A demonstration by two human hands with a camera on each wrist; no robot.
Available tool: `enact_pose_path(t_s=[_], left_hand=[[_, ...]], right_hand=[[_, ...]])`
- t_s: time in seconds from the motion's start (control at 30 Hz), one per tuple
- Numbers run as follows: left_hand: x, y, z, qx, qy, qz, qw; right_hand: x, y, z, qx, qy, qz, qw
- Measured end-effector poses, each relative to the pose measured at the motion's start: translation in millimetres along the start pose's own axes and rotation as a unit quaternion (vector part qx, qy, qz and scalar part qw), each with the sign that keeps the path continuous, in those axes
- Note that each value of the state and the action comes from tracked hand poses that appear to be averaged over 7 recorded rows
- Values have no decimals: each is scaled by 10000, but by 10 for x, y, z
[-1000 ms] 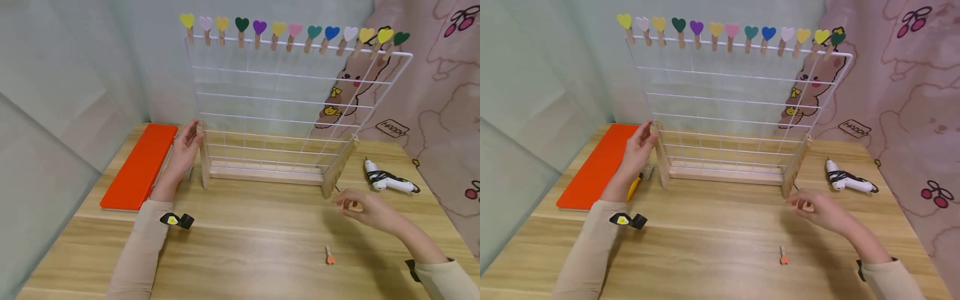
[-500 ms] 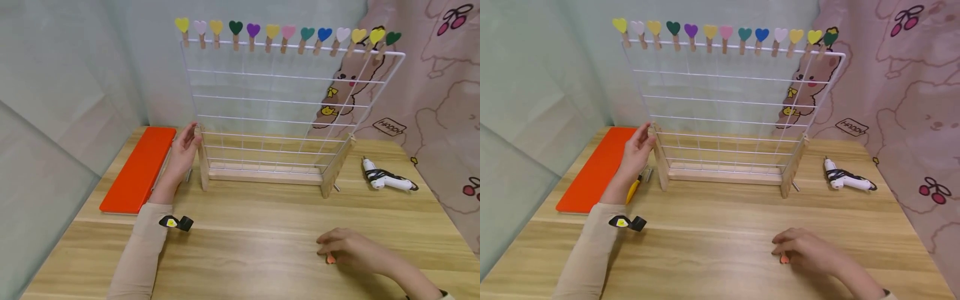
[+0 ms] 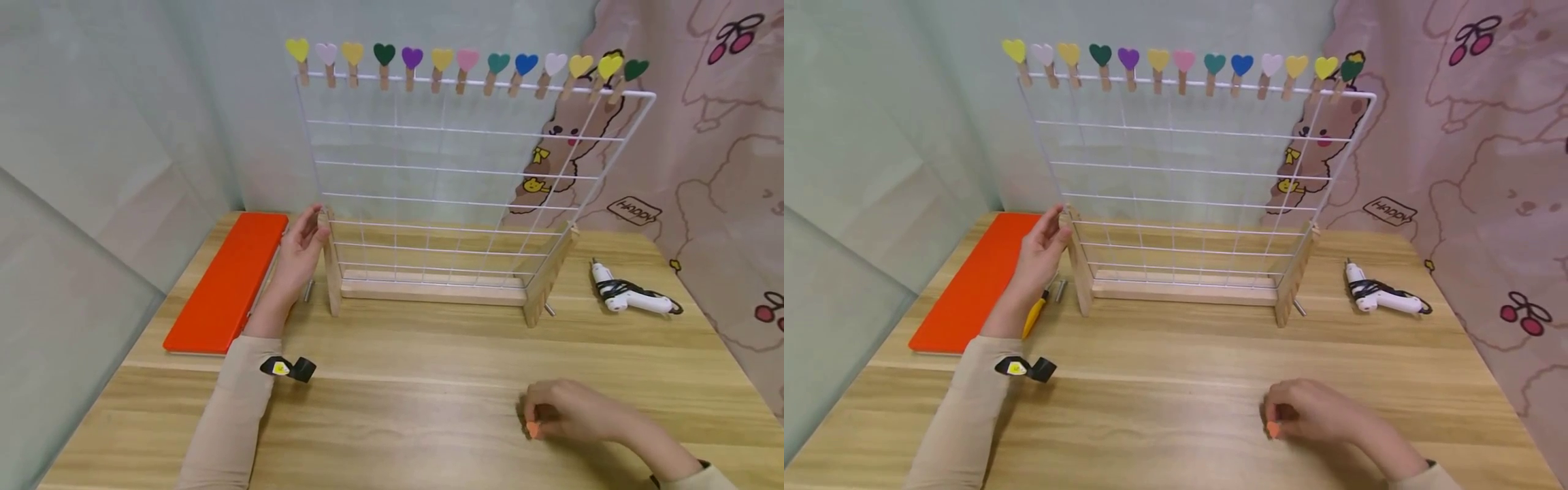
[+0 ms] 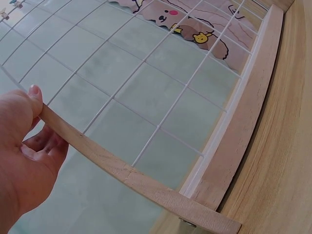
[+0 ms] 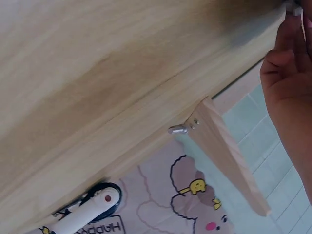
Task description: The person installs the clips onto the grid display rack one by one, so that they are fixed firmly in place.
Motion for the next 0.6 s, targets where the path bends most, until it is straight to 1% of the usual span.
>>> enact_pose_path(t_s=[0.1,0.27,0.33,0.43,0.53,0.6], left_hand=[[-25,90,24,-77,-23,-22,10000],[-63,189,41,-63,-12,-73,10000],[-65,201,40,-32,-5,-94,10000],[-65,206,39,-4,-7,-111,9999],[-61,201,45,-18,-8,-115,9999],[-57,197,54,-30,-12,-126,9999]], right_hand=[[12,40,-39,155,30,199,9997],[97,96,-208,196,432,-54,9989],[140,117,-306,239,689,-201,9971],[206,138,-495,165,1164,-266,9927],[248,131,-742,89,1683,-210,9855],[243,108,-953,22,2097,-64,9777]])
Point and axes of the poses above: each hand's wrist, its own x-axis towards the middle knuckle, its own z-axis out of the palm, y = z × x, the point moved 3 cm from there along x, towards the middle knuckle, and after that the axes turned 5 degrees about -y, right-handed, at the moved point
